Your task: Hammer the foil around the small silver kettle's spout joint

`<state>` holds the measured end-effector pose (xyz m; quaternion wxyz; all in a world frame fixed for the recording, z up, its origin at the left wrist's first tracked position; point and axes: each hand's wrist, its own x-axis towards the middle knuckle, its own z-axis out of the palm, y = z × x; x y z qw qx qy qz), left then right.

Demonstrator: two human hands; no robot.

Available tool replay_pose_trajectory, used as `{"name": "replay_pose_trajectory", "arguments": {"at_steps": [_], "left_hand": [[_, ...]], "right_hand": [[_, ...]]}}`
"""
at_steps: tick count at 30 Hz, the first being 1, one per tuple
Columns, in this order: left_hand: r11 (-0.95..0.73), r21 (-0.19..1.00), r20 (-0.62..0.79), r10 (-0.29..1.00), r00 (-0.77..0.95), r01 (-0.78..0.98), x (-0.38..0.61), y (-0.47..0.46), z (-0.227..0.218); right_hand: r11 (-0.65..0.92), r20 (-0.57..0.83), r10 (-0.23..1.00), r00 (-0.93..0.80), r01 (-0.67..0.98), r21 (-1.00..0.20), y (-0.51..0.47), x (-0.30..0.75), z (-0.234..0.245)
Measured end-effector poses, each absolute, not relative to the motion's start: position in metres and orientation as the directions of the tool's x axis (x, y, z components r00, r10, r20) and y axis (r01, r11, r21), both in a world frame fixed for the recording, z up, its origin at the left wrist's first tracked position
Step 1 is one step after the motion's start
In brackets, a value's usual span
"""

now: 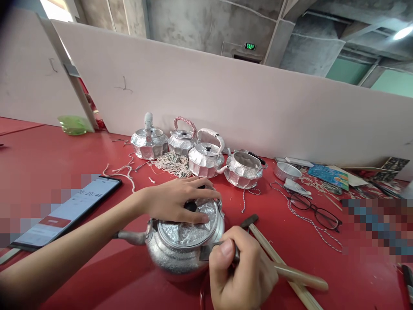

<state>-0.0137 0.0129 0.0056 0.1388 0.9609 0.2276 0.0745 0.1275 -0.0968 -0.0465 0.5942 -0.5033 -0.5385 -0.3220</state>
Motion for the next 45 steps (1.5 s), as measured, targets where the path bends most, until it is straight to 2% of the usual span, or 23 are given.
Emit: {"name": "replay_pose_trajectory", "arguments": {"at_steps": [5, 16, 25, 34, 45], "left_hand": [[-0.860, 0.299, 0.080, 0.454, 0.887, 0.413, -0.014, 0.013, 0.006], [-0.857, 0.302, 0.078, 0.458, 0.886, 0.417, -0.013, 0.013, 0.006], [-0.863, 0.301, 0.092, 0.450, 0.888, 0.407, -0.014, 0.013, 0.006], [-0.861, 0.299, 0.084, 0.454, 0.887, 0.412, -0.014, 0.013, 0.006], [-0.862, 0.292, 0.079, 0.454, 0.887, 0.415, -0.014, 0.013, 0.005]], "right_hand": [[0.308, 0.959, 0.207, 0.192, 0.918, -0.250, -0.099, 0.130, -0.045], [0.307, 0.959, 0.183, 0.218, 0.914, -0.267, -0.099, 0.126, -0.047], [0.317, 0.973, 0.180, 0.147, 0.927, -0.199, -0.097, 0.131, -0.049], [0.300, 0.966, 0.180, 0.188, 0.924, -0.236, -0.096, 0.135, -0.051], [0.272, 0.968, 0.176, 0.178, 0.936, -0.221, -0.094, 0.136, -0.051]]}}
